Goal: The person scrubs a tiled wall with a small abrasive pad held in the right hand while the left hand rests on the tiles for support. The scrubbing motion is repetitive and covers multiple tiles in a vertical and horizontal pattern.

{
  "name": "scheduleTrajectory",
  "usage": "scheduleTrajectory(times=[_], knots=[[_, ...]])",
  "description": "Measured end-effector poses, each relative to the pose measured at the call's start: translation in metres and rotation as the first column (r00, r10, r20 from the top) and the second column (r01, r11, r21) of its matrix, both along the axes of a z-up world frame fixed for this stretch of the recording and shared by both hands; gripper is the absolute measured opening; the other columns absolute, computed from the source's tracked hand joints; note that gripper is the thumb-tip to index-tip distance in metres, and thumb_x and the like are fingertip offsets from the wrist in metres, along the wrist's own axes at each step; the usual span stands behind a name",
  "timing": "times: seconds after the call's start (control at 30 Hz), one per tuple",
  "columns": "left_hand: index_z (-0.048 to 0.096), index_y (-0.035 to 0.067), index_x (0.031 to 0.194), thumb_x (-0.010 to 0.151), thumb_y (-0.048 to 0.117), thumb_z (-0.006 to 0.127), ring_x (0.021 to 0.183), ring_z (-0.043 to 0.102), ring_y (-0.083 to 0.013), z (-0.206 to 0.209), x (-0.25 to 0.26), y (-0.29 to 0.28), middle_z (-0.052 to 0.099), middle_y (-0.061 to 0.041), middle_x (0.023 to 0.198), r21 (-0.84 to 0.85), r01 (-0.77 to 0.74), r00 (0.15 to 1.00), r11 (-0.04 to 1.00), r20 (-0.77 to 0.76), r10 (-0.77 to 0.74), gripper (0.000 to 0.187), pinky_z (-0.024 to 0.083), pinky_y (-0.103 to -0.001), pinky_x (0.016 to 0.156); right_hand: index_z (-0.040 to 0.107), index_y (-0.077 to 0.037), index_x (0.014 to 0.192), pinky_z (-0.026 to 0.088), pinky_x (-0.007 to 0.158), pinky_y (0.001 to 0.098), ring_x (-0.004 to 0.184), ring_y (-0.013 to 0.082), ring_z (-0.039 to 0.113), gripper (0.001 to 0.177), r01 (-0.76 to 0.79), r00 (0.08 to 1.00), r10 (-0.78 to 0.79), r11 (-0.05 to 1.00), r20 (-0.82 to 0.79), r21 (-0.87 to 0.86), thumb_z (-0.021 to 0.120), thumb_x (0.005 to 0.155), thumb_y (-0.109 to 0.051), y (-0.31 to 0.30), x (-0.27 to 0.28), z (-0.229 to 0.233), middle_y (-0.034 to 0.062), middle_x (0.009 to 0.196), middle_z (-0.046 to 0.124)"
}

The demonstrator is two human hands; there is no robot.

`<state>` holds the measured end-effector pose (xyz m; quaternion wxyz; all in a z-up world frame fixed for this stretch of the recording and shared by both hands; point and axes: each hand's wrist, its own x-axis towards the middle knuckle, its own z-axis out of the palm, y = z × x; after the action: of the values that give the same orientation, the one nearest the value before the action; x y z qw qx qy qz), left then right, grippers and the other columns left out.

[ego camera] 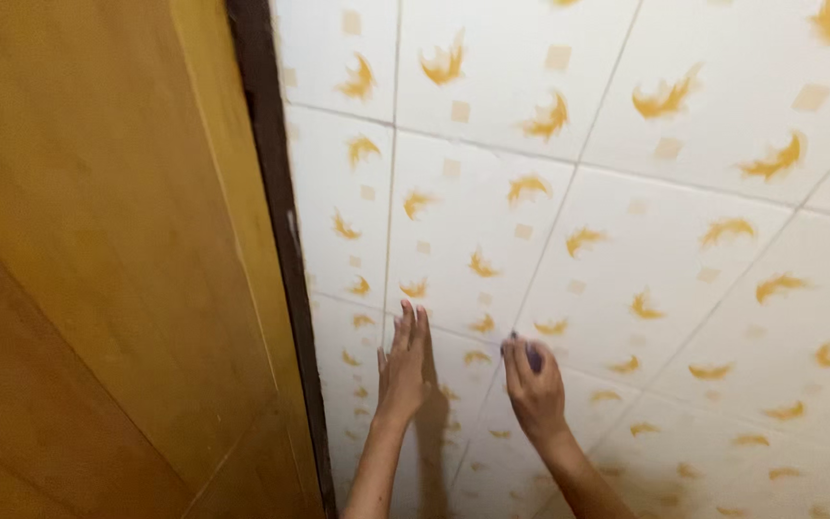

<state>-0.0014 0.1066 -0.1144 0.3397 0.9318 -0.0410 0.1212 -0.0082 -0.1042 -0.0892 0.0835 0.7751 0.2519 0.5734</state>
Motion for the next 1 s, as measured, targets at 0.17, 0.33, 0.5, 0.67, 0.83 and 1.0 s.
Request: scheduleTrajectory(times=[0.17, 0.33, 0.5, 0.67, 0.83, 1.0], knots=[[0.0, 0.031, 0.162, 0.074, -0.017, 0.063, 0.159, 0.005, -0.0277, -0.001, 0.003, 0.008, -0.013, 0.003, 0.172, 0.002, 0.048, 0.999, 0.999, -0.023, -0.048, 0.119, 0.017, -0.067, 0.121, 0.073, 0.003, 0.117, 0.057, 0.084, 0.0376, 0.104, 0.0339, 0.06, 0.029, 0.052, 0.994, -0.051, 0.999, 0.094, 0.001, 0.071, 0.088, 0.004, -0.008, 0.023, 0.061, 0.0144, 0.123, 0.067], [-0.003, 0.034, 0.163, 0.073, -0.022, 0.059, 0.16, 0.0, -0.0255, -0.009, 0.013, 0.008, -0.015, 0.006, 0.172, -0.023, 0.057, 0.997, 0.998, -0.059, -0.058, 0.123, 0.012, -0.066, 0.123, 0.071, 0.006, 0.121, 0.056, 0.089, 0.0384, 0.109, 0.0347, 0.059, 0.026, 0.064, 0.967, -0.099, 0.986, 0.236, 0.151, 0.07, 0.095, 0.004, -0.013, 0.062, 0.143, 0.0156, 0.131, 0.064], [-0.005, 0.034, 0.161, 0.074, -0.019, 0.057, 0.159, 0.0, -0.0233, -0.007, 0.009, 0.01, -0.016, 0.007, 0.171, 0.016, 0.066, 0.995, 0.998, -0.076, -0.065, 0.119, 0.013, -0.064, 0.124, 0.073, 0.006, 0.121, 0.056, 0.08, 0.034, 0.102, 0.0302, 0.058, 0.028, 0.124, 0.989, -0.131, 0.987, 0.069, 0.098, 0.072, 0.093, 0.002, 0.003, 0.027, 0.064, 0.0123, 0.123, 0.067], [-0.004, 0.036, 0.163, 0.079, -0.018, 0.055, 0.16, 0.001, -0.0226, -0.003, 0.006, 0.016, -0.017, 0.008, 0.171, 0.041, 0.099, 0.989, 0.994, -0.117, -0.094, 0.116, 0.013, -0.065, 0.124, 0.074, 0.003, 0.11, 0.058, 0.079, 0.0379, 0.1, 0.0335, 0.061, 0.026, 0.057, 0.998, -0.058, 0.998, 0.023, 0.038, 0.072, 0.084, 0.001, 0.005, 0.004, 0.005, 0.0131, 0.113, 0.068], [-0.003, 0.033, 0.162, 0.078, -0.015, 0.057, 0.159, 0.001, -0.0272, -0.012, 0.011, 0.013, -0.017, 0.003, 0.171, 0.015, 0.099, 0.991, 0.995, -0.097, -0.098, 0.114, 0.016, -0.066, 0.122, 0.073, 0.003, 0.121, 0.054, 0.094, 0.0434, 0.109, 0.0363, 0.061, 0.026, 0.028, 0.973, -0.062, 0.988, 0.222, 0.154, 0.076, 0.096, -0.001, -0.014, 0.05, 0.11, 0.0175, 0.119, 0.065], [-0.004, 0.031, 0.161, 0.076, -0.017, 0.06, 0.159, -0.001, -0.0278, -0.017, 0.013, 0.006, -0.017, 0.003, 0.171, -0.002, 0.085, 0.992, 0.996, -0.097, -0.085, 0.116, 0.013, -0.066, 0.123, 0.059, 0.003, 0.139, 0.048, 0.113, 0.0507, 0.12, 0.032, 0.063, 0.037, -0.27, 0.963, 0.246, 0.907, 0.113, 0.323, 0.062, 0.103, 0.01, -0.014, 0.077, 0.134, 0.014, 0.126, 0.066]])
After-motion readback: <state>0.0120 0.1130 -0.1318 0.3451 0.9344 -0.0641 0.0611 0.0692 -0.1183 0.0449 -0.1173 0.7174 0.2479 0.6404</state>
